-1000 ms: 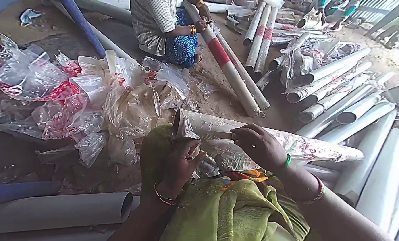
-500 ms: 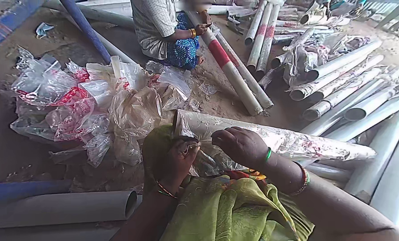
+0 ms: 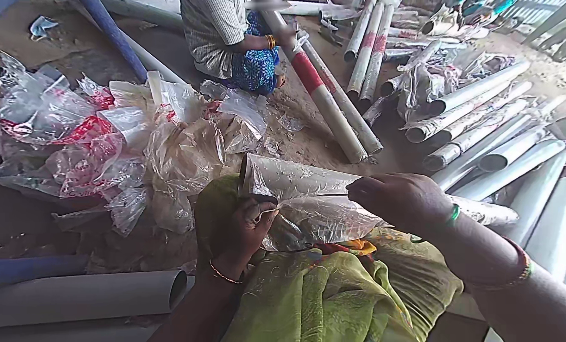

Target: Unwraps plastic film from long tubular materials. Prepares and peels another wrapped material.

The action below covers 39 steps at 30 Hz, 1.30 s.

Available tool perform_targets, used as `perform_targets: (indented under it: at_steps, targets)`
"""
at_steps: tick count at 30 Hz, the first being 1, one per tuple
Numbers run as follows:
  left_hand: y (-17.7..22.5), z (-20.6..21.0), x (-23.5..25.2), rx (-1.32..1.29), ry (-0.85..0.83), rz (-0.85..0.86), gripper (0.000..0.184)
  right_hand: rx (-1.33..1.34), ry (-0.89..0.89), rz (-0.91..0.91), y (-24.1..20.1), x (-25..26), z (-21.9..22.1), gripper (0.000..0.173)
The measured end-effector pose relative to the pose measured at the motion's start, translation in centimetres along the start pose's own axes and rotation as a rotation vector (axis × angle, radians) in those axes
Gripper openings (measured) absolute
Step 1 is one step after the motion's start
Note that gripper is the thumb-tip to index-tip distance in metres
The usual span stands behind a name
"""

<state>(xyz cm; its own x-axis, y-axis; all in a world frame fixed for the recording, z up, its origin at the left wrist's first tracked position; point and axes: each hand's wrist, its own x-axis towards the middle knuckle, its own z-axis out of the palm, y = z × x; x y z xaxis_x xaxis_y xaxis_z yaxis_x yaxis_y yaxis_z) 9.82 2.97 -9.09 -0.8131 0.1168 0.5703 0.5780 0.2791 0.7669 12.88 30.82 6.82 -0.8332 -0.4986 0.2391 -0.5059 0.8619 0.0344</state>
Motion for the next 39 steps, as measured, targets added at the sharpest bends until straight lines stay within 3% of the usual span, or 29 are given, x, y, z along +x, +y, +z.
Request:
perform_targets:
  at_steps: [5, 13, 19, 25, 32, 39]
  targets:
    - [-0.3, 0.3, -0.1, -0.005, 0.023, 0.033, 0.020, 0.103, 0.117, -0.062, -2.6, 1.4, 1.6, 0.024]
    - [-0.2, -0.1, -0.1, -0.009, 0.000, 0.023, 0.021, 0.119, 0.043, -0.179, -4.7, 5.0, 5.2, 0.018]
    - [-0.5, -0.2, -0.5, 0.038, -0.035, 0.061, 0.018, -0.003, -0.101, -0.175, -3.4, 3.1, 3.2, 0.017]
    - [-0.9, 0.1, -0.5, 0.036, -0.021, 0.125, 0.016, -0.038, 0.028, -0.136, -1.3, 1.0, 0.2, 0.021]
    - [-0.9, 0.5, -0.6, 0.108, -0.048, 0.248, 0.015, 0.099, 0.092, -0.068, -2.1, 0.5, 1.2, 0.021]
    - [1.5, 1.5, -0.3, 0.310, -0.107, 0.008, 0.036, 0.124, 0.088, -0.030, -1.9, 0.1, 2.2, 0.022]
